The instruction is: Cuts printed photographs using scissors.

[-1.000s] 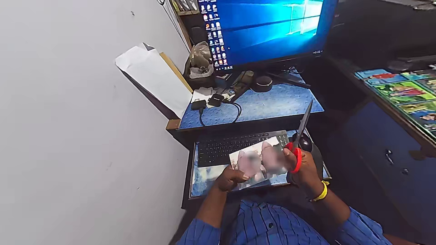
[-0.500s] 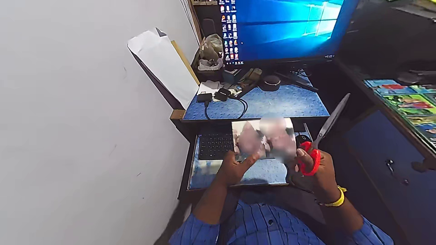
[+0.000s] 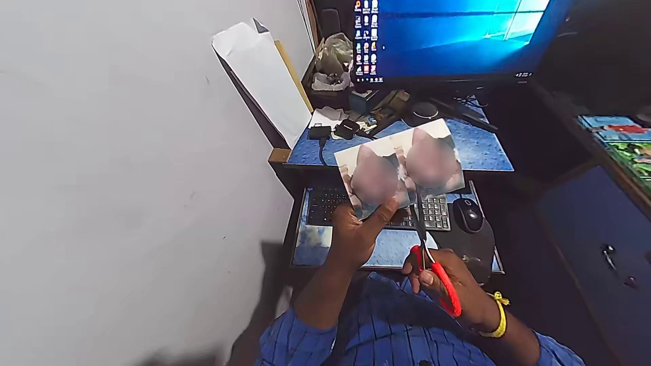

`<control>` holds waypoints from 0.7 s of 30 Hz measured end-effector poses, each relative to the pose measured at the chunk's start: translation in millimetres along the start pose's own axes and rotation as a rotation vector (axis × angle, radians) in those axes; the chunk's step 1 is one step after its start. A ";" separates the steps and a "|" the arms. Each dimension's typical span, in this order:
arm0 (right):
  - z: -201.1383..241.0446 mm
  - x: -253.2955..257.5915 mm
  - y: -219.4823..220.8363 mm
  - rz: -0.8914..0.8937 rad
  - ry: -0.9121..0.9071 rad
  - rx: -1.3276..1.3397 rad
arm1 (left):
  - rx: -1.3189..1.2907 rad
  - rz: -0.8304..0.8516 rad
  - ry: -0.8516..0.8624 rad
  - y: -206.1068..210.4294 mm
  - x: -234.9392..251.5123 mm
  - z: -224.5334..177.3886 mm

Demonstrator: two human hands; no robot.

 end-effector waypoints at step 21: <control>11.7 -0.3 -4.6 -0.034 0.004 -0.056 | 0.003 0.040 -0.020 13.7 -7.8 -1.6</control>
Point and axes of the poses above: each hand's wrist, its own x-axis towards the middle knuckle, its own y-axis out of the palm, z = x × y, the point moved 1 cm from there along x, towards the middle knuckle, and after that the axes turned 1 degree about -y, right-handed, at the moved point
